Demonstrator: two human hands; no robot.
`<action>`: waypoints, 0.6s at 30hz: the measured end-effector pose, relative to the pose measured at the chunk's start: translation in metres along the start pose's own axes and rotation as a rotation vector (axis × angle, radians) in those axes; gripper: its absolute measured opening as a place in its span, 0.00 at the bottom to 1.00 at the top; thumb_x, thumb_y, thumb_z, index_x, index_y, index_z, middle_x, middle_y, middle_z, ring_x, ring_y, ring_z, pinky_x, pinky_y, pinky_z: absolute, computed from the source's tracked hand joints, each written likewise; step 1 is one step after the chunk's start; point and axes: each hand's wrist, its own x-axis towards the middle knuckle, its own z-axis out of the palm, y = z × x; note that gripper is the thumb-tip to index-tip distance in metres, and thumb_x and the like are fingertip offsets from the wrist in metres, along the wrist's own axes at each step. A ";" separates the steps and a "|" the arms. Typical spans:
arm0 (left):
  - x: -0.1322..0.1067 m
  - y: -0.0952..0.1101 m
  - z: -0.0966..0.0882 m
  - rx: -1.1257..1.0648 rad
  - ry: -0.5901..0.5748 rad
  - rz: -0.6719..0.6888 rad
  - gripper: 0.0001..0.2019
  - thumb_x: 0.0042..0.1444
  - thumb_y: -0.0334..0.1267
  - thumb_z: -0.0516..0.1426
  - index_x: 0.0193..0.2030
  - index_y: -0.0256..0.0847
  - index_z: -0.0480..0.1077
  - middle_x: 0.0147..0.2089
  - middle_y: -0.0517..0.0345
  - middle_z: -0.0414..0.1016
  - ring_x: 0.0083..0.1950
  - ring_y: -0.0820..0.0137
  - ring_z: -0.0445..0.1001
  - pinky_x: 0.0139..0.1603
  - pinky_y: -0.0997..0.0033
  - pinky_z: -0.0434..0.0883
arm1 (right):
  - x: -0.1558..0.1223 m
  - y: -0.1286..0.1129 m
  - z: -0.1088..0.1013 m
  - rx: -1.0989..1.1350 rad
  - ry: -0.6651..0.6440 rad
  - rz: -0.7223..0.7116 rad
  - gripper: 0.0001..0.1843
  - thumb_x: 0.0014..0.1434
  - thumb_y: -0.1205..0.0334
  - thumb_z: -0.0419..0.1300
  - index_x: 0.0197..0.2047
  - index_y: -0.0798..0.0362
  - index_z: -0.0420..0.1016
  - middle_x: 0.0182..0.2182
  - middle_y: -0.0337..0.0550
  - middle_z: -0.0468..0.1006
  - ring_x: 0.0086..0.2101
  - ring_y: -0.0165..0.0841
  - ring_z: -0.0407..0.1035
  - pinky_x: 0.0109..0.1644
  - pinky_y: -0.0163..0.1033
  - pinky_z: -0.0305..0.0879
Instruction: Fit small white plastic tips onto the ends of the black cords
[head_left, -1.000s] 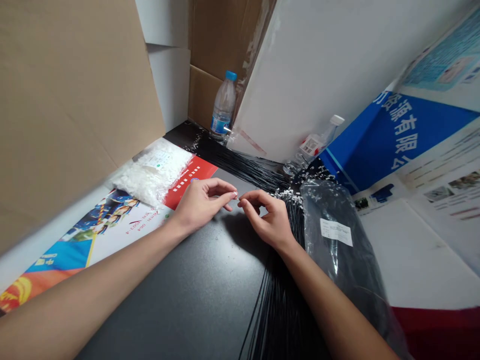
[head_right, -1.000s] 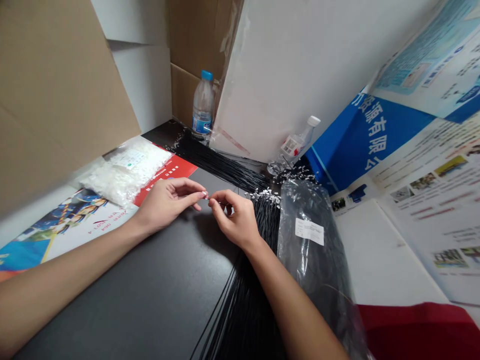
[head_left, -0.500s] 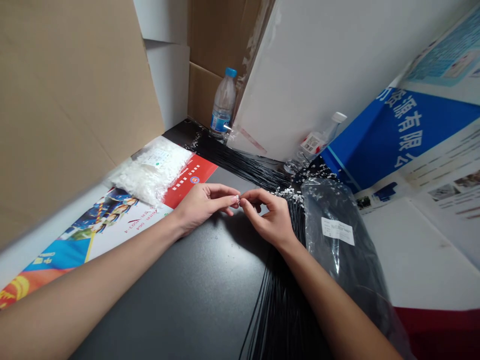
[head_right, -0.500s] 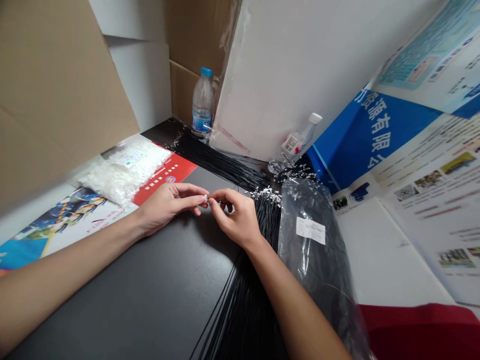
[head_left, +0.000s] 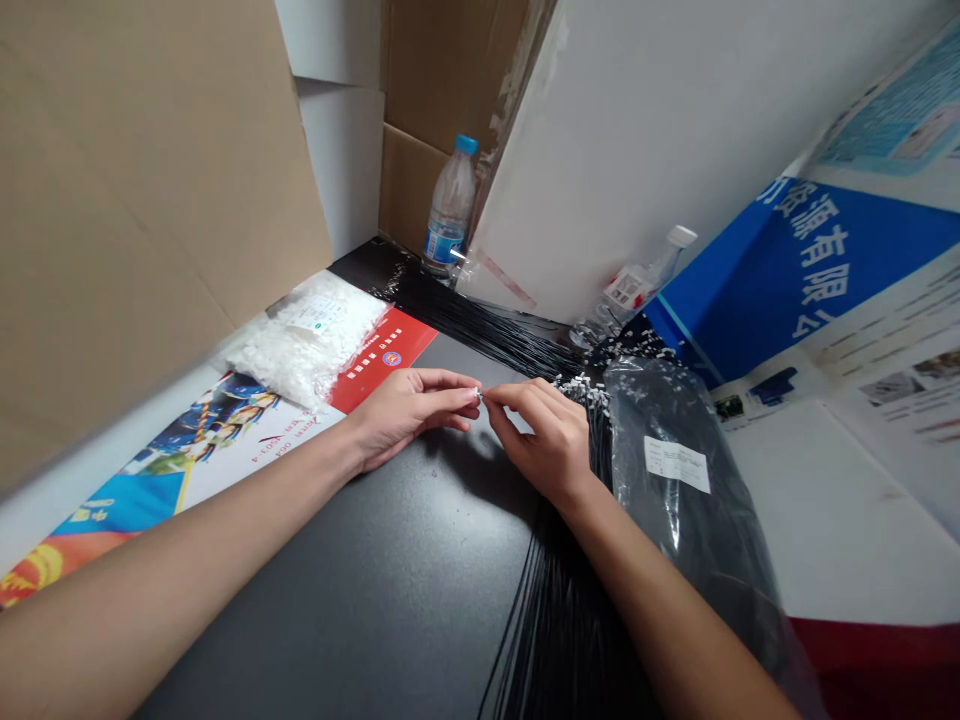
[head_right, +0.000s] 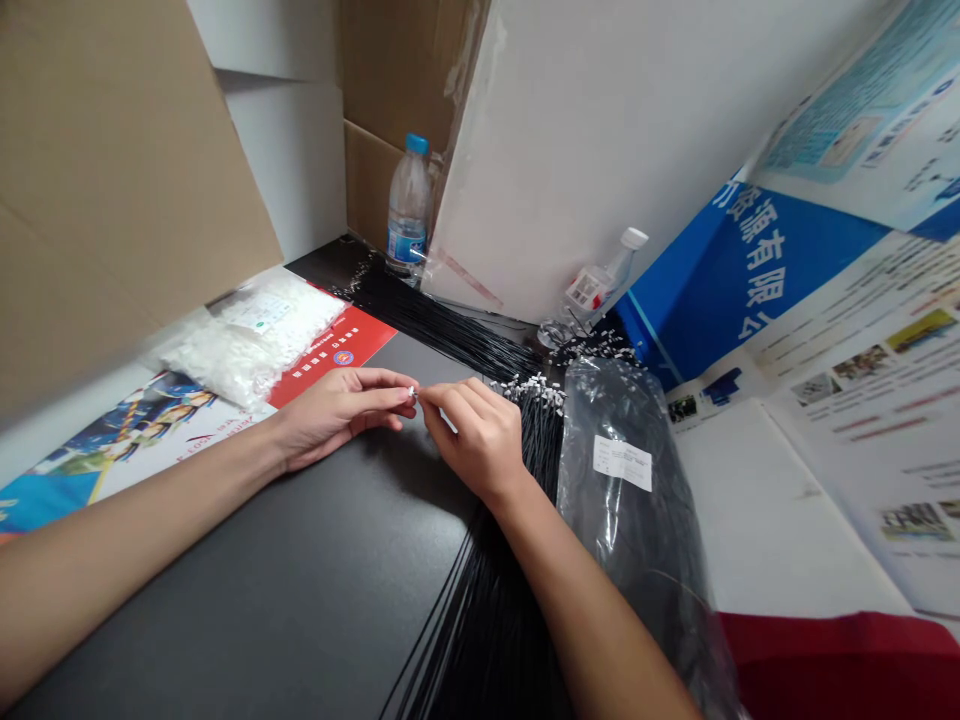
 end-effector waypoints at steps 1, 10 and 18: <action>0.000 0.000 0.000 -0.005 0.000 -0.001 0.07 0.50 0.33 0.67 0.36 0.36 0.79 0.34 0.56 0.79 0.38 0.71 0.77 0.43 0.68 0.74 | 0.000 0.000 -0.001 -0.011 -0.003 -0.017 0.06 0.63 0.71 0.59 0.38 0.51 0.76 0.32 0.41 0.83 0.30 0.31 0.74 0.37 0.36 0.70; 0.000 0.001 0.000 -0.042 -0.006 -0.033 0.05 0.50 0.32 0.67 0.35 0.35 0.79 0.33 0.56 0.79 0.37 0.73 0.76 0.44 0.70 0.75 | -0.001 0.003 -0.008 -0.167 -0.082 -0.145 0.09 0.64 0.70 0.58 0.44 0.49 0.78 0.38 0.39 0.84 0.32 0.31 0.74 0.37 0.38 0.69; 0.000 0.000 -0.001 -0.029 0.002 -0.023 0.06 0.48 0.33 0.68 0.34 0.36 0.79 0.34 0.56 0.79 0.36 0.73 0.76 0.49 0.66 0.74 | -0.002 0.003 -0.006 -0.208 -0.059 -0.167 0.08 0.63 0.70 0.59 0.43 0.49 0.78 0.36 0.38 0.84 0.31 0.31 0.73 0.36 0.38 0.68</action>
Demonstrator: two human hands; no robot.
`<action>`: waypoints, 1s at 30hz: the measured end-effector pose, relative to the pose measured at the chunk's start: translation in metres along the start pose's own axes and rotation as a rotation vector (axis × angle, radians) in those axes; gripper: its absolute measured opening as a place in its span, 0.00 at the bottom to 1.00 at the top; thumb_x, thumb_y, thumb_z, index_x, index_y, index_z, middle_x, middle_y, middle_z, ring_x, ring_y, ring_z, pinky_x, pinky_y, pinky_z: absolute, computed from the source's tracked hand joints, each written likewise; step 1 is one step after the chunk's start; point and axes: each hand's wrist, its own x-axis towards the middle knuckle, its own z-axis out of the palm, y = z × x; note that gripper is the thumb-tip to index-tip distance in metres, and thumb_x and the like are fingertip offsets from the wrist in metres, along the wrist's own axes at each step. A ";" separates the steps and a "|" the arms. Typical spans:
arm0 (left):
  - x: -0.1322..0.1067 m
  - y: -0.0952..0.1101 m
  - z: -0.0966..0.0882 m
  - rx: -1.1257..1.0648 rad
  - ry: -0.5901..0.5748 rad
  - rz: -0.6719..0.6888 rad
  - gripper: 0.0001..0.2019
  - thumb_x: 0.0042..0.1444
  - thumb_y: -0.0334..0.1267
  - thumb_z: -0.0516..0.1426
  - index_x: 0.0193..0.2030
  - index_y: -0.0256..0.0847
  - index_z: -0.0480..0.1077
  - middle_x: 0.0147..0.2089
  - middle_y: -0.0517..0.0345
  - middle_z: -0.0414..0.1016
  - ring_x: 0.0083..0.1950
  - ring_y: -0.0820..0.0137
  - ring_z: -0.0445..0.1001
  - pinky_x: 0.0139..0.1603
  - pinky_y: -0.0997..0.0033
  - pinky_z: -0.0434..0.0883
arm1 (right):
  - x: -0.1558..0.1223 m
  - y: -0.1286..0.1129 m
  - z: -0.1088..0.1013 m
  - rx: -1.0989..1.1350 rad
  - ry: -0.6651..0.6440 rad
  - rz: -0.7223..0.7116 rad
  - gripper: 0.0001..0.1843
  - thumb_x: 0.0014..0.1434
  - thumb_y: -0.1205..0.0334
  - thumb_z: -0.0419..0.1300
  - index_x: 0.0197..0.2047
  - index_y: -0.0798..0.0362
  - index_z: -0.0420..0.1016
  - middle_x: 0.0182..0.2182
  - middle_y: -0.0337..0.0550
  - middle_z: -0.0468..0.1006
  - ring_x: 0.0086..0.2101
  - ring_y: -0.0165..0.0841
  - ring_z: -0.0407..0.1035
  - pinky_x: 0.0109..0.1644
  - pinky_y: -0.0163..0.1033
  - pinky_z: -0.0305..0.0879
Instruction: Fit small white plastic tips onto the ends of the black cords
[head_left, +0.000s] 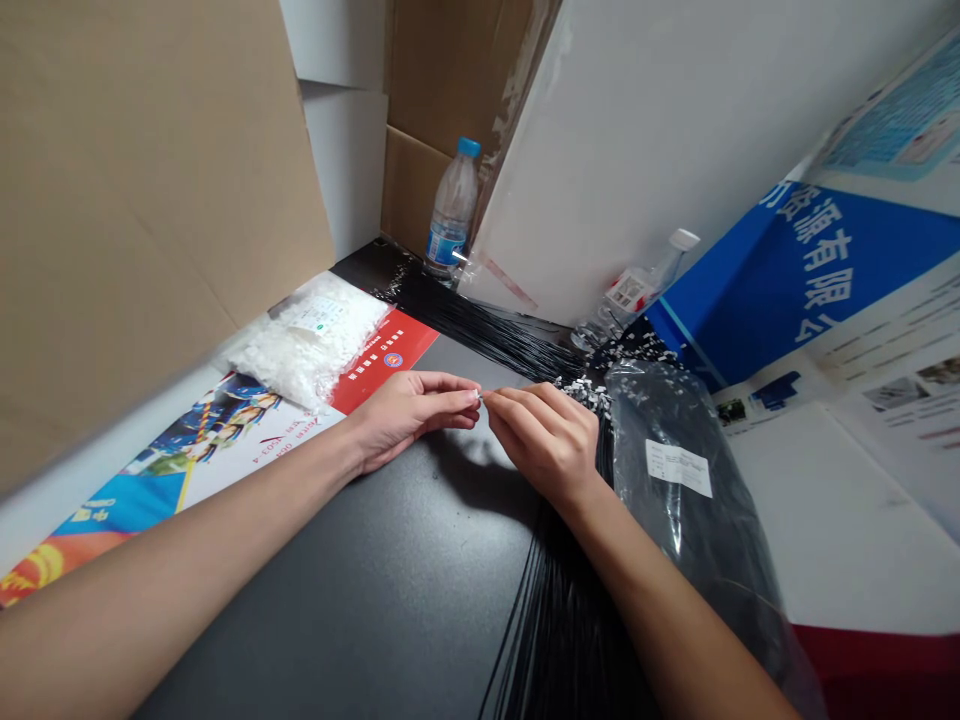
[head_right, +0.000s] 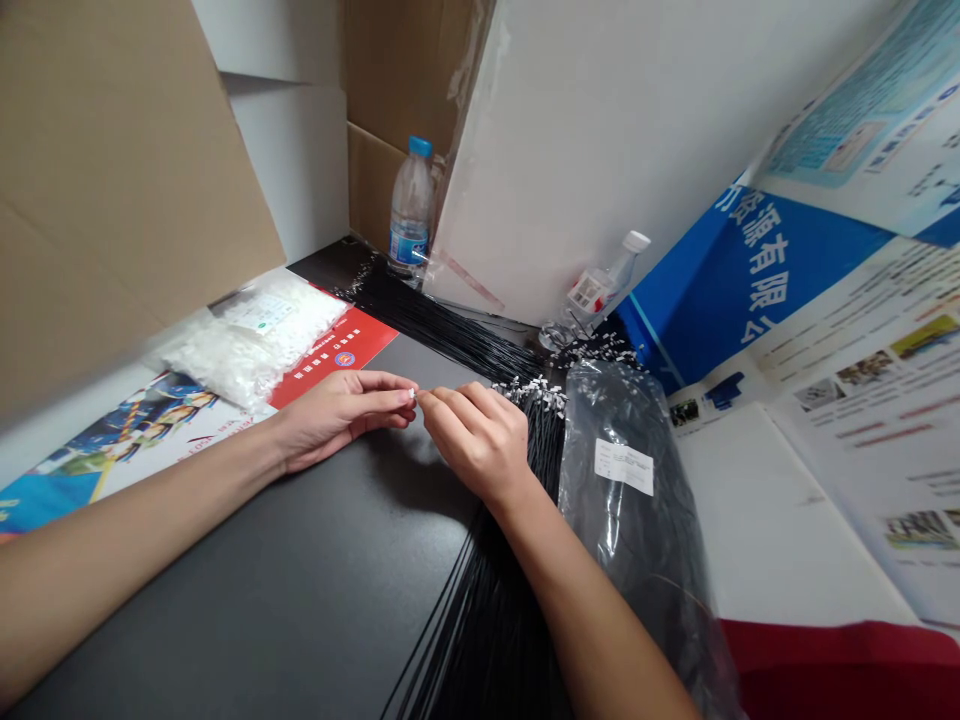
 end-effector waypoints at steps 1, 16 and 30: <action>0.000 0.000 0.000 0.000 0.001 -0.001 0.06 0.48 0.33 0.68 0.34 0.36 0.79 0.34 0.56 0.79 0.36 0.73 0.76 0.49 0.66 0.74 | 0.000 0.000 0.001 0.008 0.005 0.013 0.09 0.63 0.69 0.59 0.43 0.49 0.78 0.36 0.38 0.84 0.31 0.31 0.74 0.36 0.38 0.68; -0.001 0.001 0.003 -0.088 0.034 -0.068 0.02 0.52 0.28 0.64 0.33 0.36 0.79 0.37 0.55 0.79 0.39 0.73 0.77 0.53 0.68 0.75 | 0.000 -0.001 -0.002 0.061 0.014 0.016 0.10 0.63 0.69 0.59 0.45 0.48 0.79 0.36 0.39 0.84 0.31 0.31 0.74 0.37 0.38 0.69; -0.003 0.004 0.005 -0.162 -0.032 -0.136 0.02 0.53 0.28 0.65 0.33 0.35 0.80 0.34 0.56 0.78 0.37 0.76 0.75 0.50 0.74 0.74 | 0.004 -0.006 0.002 0.096 0.134 0.062 0.09 0.60 0.73 0.61 0.42 0.50 0.75 0.33 0.40 0.83 0.31 0.32 0.74 0.37 0.38 0.71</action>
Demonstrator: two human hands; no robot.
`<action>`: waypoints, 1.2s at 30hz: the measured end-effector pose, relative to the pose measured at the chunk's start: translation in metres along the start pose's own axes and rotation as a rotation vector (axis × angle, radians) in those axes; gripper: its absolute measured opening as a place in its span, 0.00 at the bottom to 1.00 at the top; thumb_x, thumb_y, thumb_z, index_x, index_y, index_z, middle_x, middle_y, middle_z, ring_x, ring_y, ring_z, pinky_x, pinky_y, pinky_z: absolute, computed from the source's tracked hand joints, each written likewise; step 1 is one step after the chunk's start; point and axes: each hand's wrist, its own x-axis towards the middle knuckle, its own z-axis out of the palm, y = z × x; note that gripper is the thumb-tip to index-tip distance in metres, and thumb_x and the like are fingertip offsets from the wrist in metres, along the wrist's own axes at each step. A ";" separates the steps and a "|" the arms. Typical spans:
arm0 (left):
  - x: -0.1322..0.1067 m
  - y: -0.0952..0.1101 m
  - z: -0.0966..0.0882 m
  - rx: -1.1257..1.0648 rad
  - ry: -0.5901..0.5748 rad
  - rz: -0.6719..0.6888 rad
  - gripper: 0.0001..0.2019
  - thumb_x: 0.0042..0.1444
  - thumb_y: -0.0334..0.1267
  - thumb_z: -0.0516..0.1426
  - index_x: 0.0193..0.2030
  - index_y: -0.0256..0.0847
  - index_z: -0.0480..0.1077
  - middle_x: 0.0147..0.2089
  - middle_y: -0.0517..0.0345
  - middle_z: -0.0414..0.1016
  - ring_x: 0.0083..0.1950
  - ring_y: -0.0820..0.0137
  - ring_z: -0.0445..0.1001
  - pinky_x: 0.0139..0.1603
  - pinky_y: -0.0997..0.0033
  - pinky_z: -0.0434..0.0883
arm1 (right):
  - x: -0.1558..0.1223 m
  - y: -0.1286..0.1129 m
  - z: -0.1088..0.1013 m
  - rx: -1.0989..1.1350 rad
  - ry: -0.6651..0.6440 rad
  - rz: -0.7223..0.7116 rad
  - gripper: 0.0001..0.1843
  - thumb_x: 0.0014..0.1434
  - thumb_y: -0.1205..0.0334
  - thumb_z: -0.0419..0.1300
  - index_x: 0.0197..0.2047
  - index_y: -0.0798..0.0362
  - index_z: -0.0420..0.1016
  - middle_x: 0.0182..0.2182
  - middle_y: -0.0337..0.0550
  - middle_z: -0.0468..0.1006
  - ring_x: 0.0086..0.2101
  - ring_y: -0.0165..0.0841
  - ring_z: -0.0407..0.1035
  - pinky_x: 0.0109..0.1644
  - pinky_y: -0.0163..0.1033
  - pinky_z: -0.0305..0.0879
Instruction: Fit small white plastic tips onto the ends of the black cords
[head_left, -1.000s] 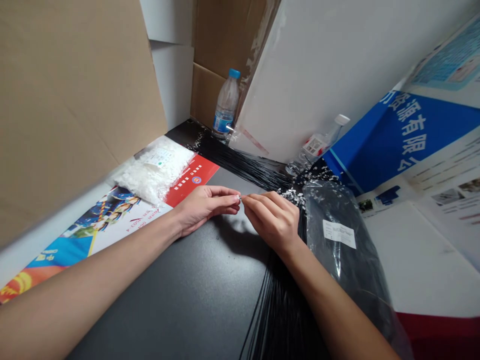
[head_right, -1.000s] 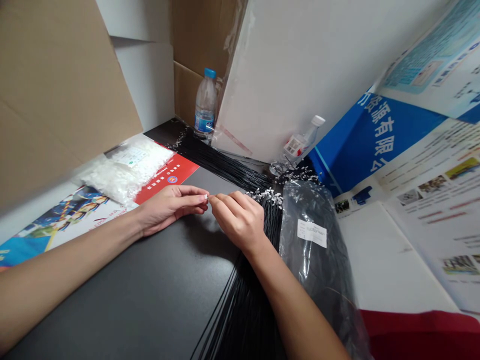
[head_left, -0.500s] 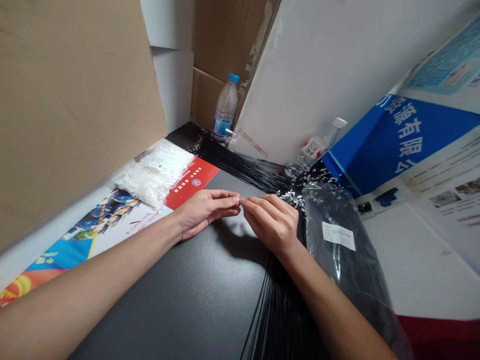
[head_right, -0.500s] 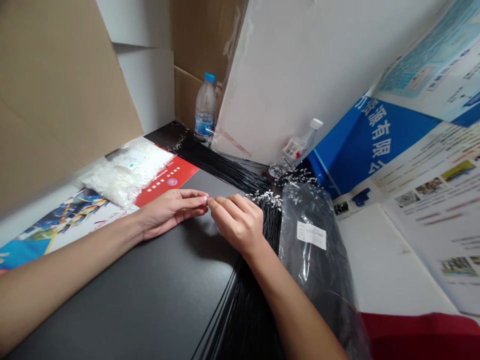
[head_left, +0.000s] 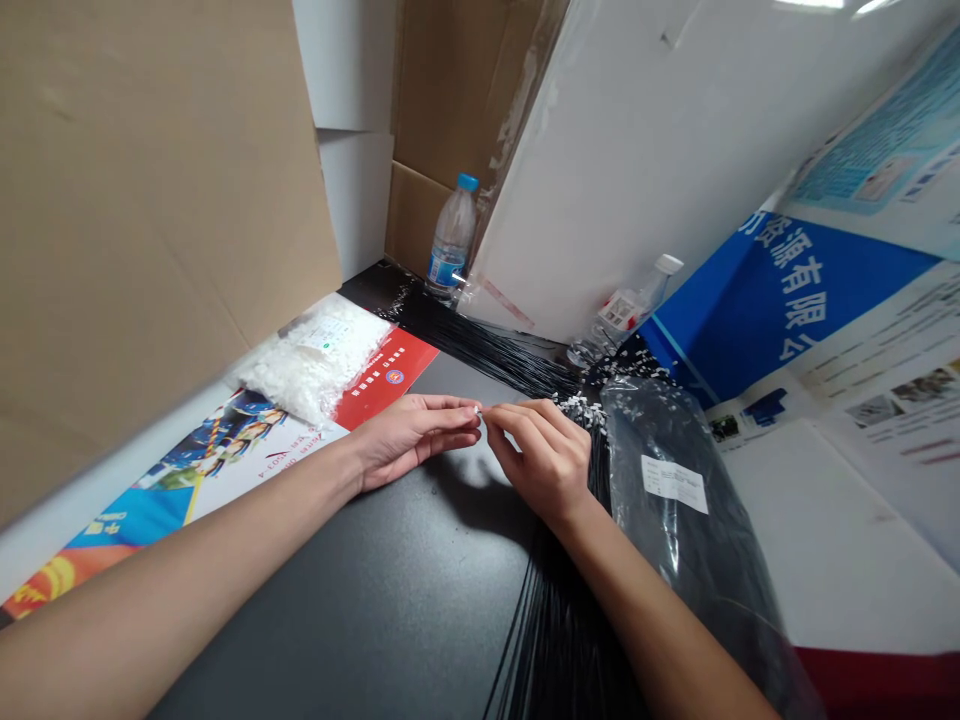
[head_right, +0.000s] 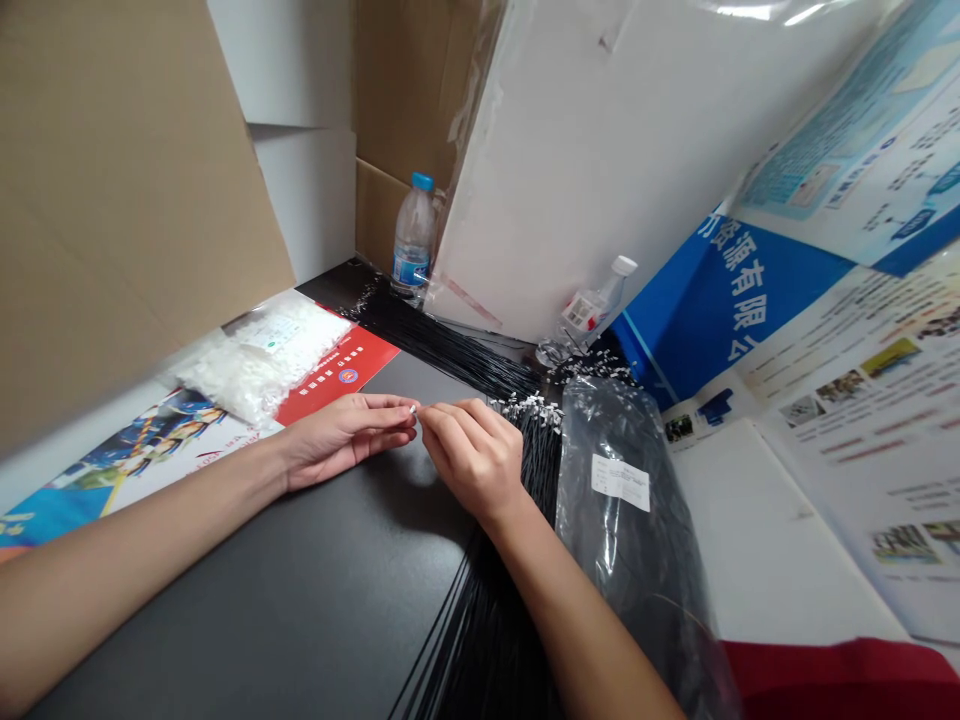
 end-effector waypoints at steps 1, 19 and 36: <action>0.000 0.000 0.000 0.000 -0.002 0.001 0.02 0.52 0.28 0.65 0.33 0.35 0.80 0.34 0.56 0.78 0.37 0.76 0.75 0.51 0.73 0.73 | 0.000 0.000 0.000 0.002 0.001 0.000 0.09 0.60 0.73 0.61 0.42 0.50 0.75 0.33 0.40 0.83 0.31 0.32 0.74 0.37 0.38 0.72; 0.004 -0.003 -0.003 -0.022 -0.022 0.017 0.04 0.51 0.29 0.67 0.34 0.33 0.79 0.35 0.56 0.78 0.37 0.76 0.76 0.45 0.77 0.74 | 0.001 0.004 -0.007 -0.097 -0.087 -0.104 0.08 0.63 0.72 0.59 0.43 0.53 0.77 0.36 0.39 0.84 0.31 0.30 0.72 0.36 0.37 0.67; 0.001 0.001 -0.004 0.129 0.006 0.073 0.09 0.45 0.33 0.70 0.33 0.35 0.78 0.33 0.57 0.78 0.35 0.73 0.76 0.47 0.67 0.74 | 0.003 0.008 -0.011 -0.135 -0.148 -0.246 0.07 0.63 0.73 0.58 0.43 0.55 0.74 0.37 0.42 0.83 0.33 0.33 0.70 0.35 0.41 0.63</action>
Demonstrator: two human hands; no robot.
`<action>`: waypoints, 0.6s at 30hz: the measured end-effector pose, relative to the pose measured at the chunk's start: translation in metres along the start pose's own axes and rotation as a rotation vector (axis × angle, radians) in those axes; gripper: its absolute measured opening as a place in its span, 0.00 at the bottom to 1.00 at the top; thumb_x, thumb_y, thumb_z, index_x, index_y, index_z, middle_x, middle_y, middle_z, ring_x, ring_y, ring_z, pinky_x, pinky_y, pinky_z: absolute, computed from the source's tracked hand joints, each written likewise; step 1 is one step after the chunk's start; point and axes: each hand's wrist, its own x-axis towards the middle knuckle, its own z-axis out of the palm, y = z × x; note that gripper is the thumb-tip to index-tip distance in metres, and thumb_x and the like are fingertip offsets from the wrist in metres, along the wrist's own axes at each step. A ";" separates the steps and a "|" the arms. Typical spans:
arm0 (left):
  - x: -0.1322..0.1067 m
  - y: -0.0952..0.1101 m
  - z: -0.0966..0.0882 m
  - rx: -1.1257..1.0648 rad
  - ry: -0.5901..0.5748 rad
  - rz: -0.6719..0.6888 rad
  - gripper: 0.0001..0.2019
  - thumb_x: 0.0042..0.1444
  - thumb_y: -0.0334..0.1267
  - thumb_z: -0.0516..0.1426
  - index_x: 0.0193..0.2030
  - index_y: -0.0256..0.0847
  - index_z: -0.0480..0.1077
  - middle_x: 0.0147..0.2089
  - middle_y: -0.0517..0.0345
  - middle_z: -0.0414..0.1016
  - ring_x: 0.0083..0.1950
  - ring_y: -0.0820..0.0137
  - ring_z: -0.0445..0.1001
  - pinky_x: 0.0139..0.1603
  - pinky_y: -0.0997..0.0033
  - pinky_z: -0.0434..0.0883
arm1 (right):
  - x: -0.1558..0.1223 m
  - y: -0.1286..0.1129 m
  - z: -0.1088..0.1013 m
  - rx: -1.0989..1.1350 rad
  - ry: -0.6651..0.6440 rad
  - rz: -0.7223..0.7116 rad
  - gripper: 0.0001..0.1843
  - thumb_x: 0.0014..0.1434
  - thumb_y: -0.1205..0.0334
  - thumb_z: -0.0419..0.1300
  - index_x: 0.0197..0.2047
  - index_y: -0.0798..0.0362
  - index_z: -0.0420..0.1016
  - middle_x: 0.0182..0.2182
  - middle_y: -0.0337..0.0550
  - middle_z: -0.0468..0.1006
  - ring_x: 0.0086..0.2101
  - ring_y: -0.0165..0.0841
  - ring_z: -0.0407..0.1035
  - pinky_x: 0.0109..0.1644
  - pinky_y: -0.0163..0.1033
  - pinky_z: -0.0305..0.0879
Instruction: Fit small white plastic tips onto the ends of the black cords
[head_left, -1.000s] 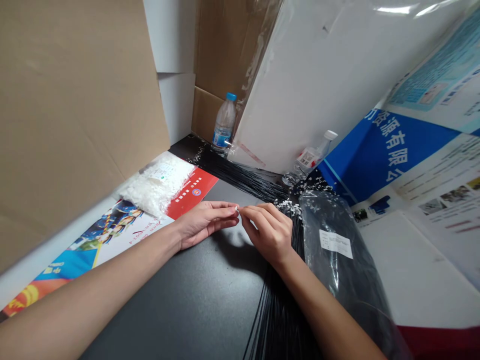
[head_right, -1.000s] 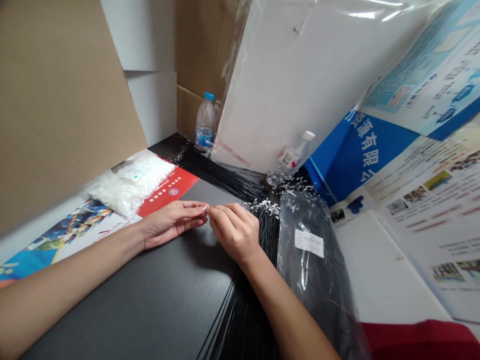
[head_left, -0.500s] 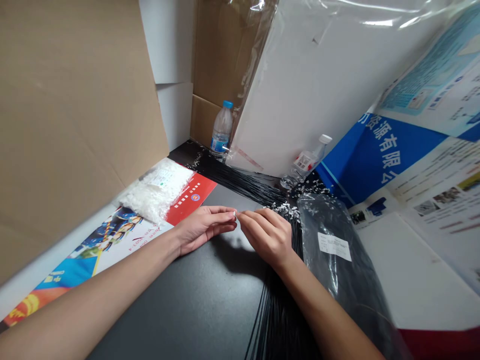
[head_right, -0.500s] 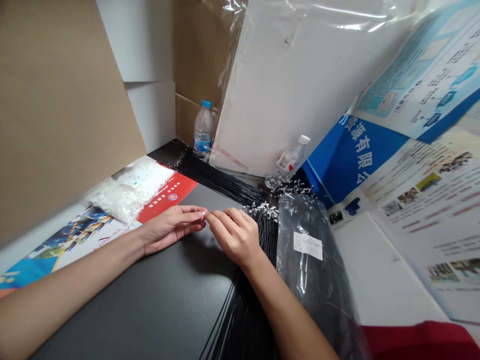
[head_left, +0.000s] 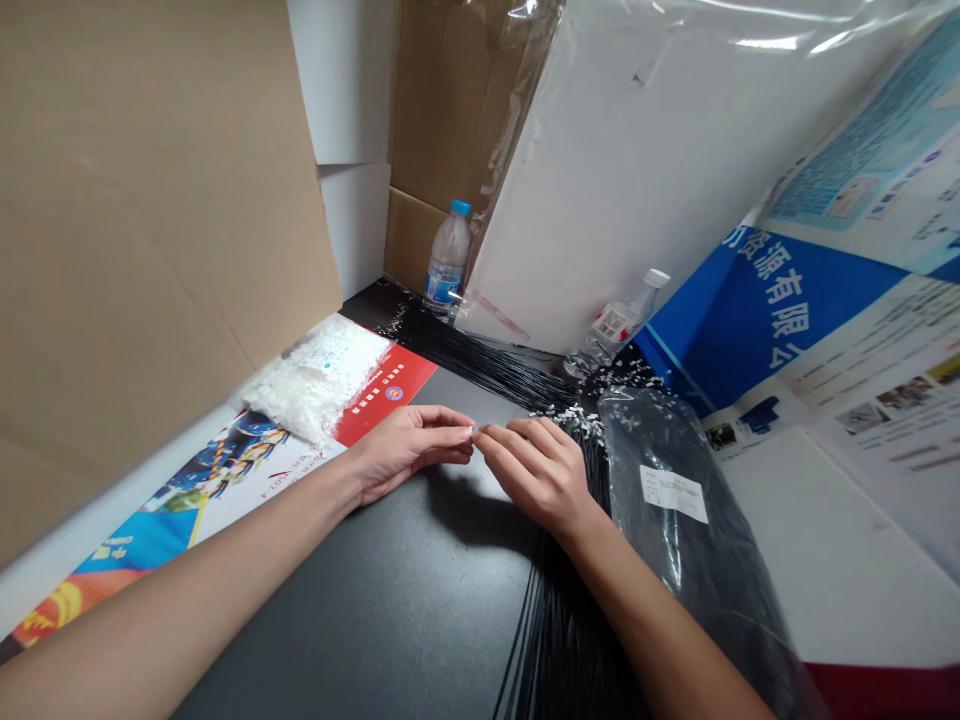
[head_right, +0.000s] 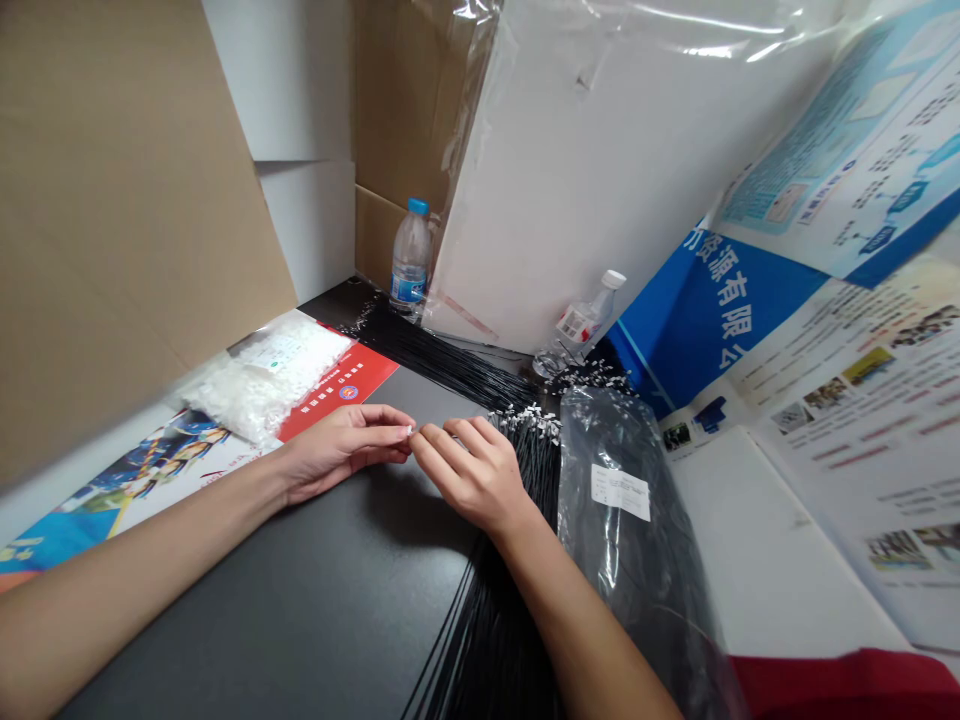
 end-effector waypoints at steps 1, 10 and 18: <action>0.000 0.000 0.000 0.024 -0.011 0.021 0.09 0.45 0.34 0.70 0.33 0.35 0.78 0.33 0.58 0.78 0.35 0.73 0.76 0.46 0.67 0.74 | -0.001 -0.001 0.003 0.045 0.001 0.044 0.06 0.63 0.73 0.59 0.43 0.55 0.74 0.37 0.42 0.83 0.33 0.33 0.70 0.36 0.41 0.63; 0.002 0.000 -0.001 0.191 -0.054 0.146 0.10 0.48 0.37 0.68 0.36 0.35 0.77 0.35 0.56 0.78 0.37 0.71 0.76 0.43 0.67 0.74 | -0.003 -0.008 0.012 0.443 -0.049 0.441 0.09 0.63 0.64 0.58 0.47 0.52 0.68 0.37 0.45 0.80 0.36 0.35 0.73 0.42 0.42 0.67; 0.002 0.001 -0.002 0.247 -0.067 0.144 0.09 0.49 0.37 0.67 0.36 0.36 0.77 0.35 0.58 0.78 0.35 0.73 0.75 0.43 0.68 0.74 | -0.004 -0.006 0.014 0.748 -0.229 0.591 0.08 0.66 0.60 0.54 0.42 0.52 0.74 0.36 0.43 0.81 0.37 0.33 0.74 0.43 0.39 0.68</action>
